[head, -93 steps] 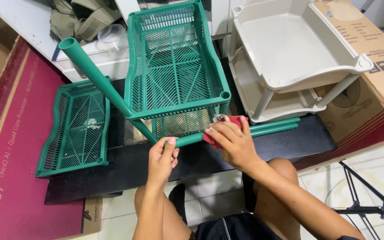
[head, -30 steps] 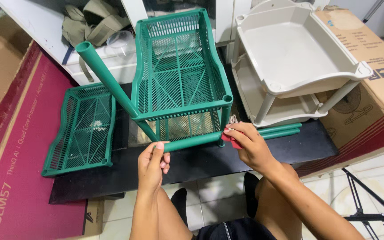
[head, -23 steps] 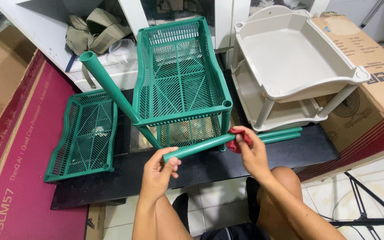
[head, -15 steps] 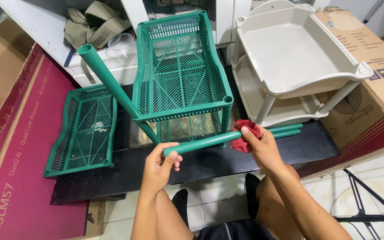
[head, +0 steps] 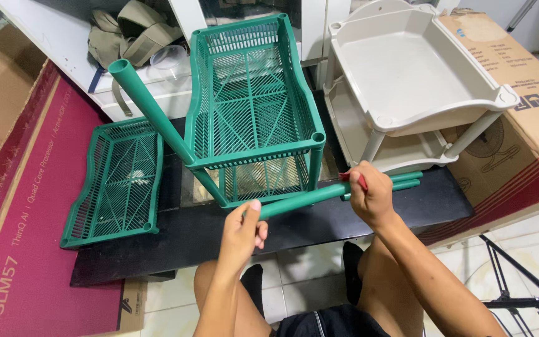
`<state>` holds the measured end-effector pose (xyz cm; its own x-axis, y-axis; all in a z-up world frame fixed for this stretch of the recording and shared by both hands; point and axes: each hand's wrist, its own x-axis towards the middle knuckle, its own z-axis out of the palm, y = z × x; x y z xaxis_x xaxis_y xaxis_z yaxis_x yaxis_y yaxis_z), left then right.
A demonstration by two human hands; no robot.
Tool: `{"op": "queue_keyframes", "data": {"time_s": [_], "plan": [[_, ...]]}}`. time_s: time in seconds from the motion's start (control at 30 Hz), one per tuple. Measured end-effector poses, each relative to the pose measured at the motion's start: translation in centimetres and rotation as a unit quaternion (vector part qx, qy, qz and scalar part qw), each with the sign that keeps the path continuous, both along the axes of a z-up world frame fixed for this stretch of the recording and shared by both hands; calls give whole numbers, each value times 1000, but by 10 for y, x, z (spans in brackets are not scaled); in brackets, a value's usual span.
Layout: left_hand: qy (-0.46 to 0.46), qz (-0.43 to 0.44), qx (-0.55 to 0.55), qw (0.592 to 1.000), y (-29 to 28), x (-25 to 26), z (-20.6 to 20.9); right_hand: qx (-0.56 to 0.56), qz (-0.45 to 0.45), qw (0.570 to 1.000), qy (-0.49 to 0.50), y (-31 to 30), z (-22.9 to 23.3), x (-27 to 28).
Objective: The person wipes green plastic poles with a red cloth and then inserts them into the corners of a green plastic basket to assemble a small shelf. The person handles several poles one at a time and places them into the basket frame.
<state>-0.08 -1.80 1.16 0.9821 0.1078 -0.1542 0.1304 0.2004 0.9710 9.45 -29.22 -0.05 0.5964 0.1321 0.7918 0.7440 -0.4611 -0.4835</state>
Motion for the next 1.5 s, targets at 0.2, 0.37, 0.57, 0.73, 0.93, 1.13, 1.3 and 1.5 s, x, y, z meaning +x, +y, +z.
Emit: {"op": "queue_keyframes", "data": {"time_s": [0.2,0.37,0.57,0.73,0.93,1.13,1.3,1.5], "plan": [[-266,-21,233,935,-12,-15,32,229,55,871,431,-5,-22,23],[-346,2,329,879,-18,-17,32,309,99,784,530,-8,-27,29],[-50,2,28,998,-24,10,-22,193,-41,967,162,10,-8,4],[29,8,-142,989,-45,19,-53,-25,28,995,-97,52,2,-38],[90,11,-222,971,-46,6,-47,-187,56,974,-114,80,-27,-56],[74,-63,-174,980,-25,-2,-33,-225,22,957,-181,53,-31,-32],[75,-62,-97,990,-8,-8,-32,-232,-20,955,-185,22,-26,-10],[51,-29,-52,997,1,-17,-37,-66,47,997,5,-11,-36,16]]}}
